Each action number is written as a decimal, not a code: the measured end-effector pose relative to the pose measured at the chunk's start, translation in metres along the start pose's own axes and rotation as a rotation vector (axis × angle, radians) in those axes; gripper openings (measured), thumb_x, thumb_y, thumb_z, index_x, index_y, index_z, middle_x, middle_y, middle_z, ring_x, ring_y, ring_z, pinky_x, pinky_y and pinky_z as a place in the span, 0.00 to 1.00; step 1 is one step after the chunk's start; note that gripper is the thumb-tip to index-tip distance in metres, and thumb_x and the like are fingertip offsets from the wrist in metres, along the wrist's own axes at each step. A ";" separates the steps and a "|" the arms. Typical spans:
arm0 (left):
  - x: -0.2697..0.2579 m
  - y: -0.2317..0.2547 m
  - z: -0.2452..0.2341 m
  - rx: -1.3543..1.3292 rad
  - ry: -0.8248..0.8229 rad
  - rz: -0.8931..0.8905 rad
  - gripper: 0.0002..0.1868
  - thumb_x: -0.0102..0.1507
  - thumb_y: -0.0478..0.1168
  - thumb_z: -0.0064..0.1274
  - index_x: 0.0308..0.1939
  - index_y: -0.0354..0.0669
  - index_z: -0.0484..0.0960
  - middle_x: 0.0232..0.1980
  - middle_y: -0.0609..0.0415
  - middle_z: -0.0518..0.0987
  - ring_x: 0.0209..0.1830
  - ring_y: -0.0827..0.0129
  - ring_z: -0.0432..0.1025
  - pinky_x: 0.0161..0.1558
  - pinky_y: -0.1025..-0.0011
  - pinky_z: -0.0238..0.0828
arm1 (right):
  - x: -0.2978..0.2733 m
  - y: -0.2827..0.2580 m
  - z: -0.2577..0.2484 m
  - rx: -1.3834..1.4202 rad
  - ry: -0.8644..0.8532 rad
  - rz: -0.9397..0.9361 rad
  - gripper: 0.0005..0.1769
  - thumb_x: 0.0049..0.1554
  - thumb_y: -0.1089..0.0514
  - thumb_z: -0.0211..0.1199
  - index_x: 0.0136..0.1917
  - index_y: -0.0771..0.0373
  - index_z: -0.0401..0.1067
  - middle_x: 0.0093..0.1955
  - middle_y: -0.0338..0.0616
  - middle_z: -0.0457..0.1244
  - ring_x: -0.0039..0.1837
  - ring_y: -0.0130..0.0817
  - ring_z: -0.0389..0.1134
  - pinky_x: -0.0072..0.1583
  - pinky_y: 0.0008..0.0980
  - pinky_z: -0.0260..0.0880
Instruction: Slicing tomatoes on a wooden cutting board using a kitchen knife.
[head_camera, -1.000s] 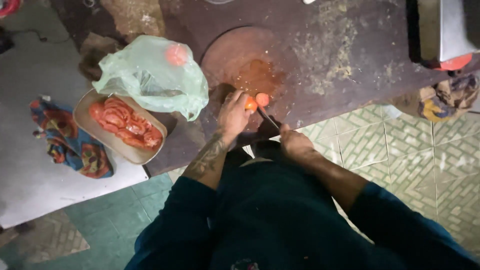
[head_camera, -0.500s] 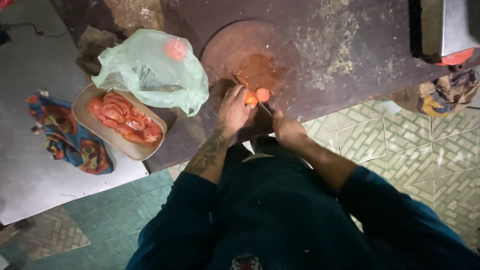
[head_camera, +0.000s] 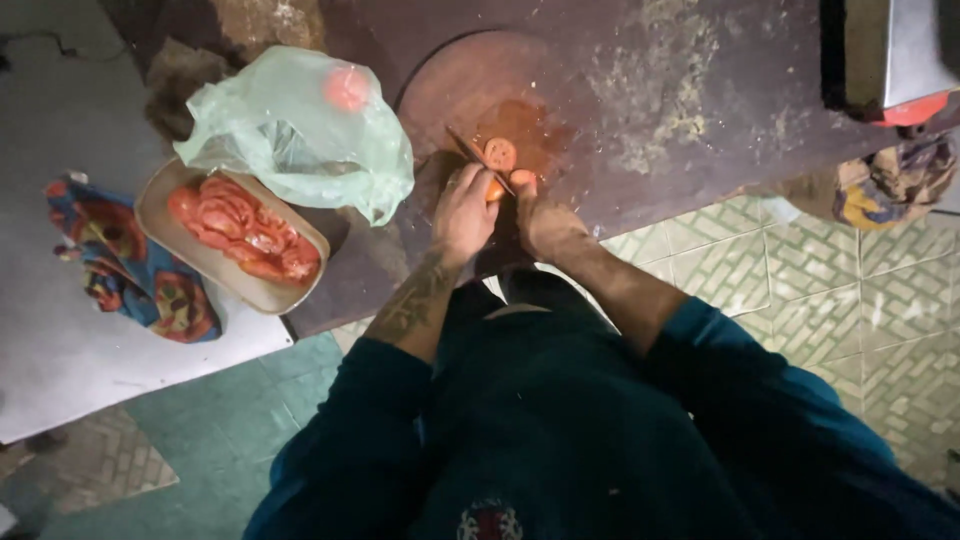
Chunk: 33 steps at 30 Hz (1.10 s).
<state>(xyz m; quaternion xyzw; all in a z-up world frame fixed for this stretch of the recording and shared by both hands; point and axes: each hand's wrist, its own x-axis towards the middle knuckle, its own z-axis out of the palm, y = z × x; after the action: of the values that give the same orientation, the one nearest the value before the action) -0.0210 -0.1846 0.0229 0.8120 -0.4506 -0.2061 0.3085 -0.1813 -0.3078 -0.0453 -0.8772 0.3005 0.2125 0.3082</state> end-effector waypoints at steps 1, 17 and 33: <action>0.003 0.002 -0.002 -0.020 0.022 -0.001 0.25 0.56 0.37 0.65 0.56 0.37 0.76 0.60 0.44 0.74 0.60 0.44 0.69 0.60 0.54 0.68 | -0.013 0.002 -0.006 -0.007 -0.011 -0.029 0.17 0.71 0.52 0.41 0.60 0.67 0.61 0.46 0.65 0.68 0.48 0.64 0.71 0.48 0.58 0.71; -0.003 -0.016 0.017 0.026 0.114 0.033 0.28 0.54 0.37 0.64 0.57 0.35 0.76 0.62 0.41 0.74 0.64 0.43 0.69 0.63 0.53 0.68 | -0.016 -0.067 -0.083 -0.057 -0.082 0.047 0.17 0.65 0.58 0.41 0.64 0.66 0.59 0.49 0.66 0.68 0.51 0.63 0.71 0.50 0.57 0.72; -0.007 -0.011 0.009 -0.071 0.085 0.019 0.25 0.57 0.40 0.68 0.54 0.37 0.77 0.60 0.43 0.75 0.60 0.43 0.69 0.60 0.53 0.69 | -0.052 -0.015 -0.054 -0.226 -0.153 -0.199 0.19 0.63 0.57 0.45 0.63 0.70 0.64 0.50 0.62 0.69 0.54 0.60 0.72 0.55 0.55 0.71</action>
<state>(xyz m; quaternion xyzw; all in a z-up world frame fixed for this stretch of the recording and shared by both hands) -0.0237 -0.1776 0.0091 0.8041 -0.4373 -0.1843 0.3581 -0.1989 -0.3137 0.0290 -0.9130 0.1619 0.2795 0.2492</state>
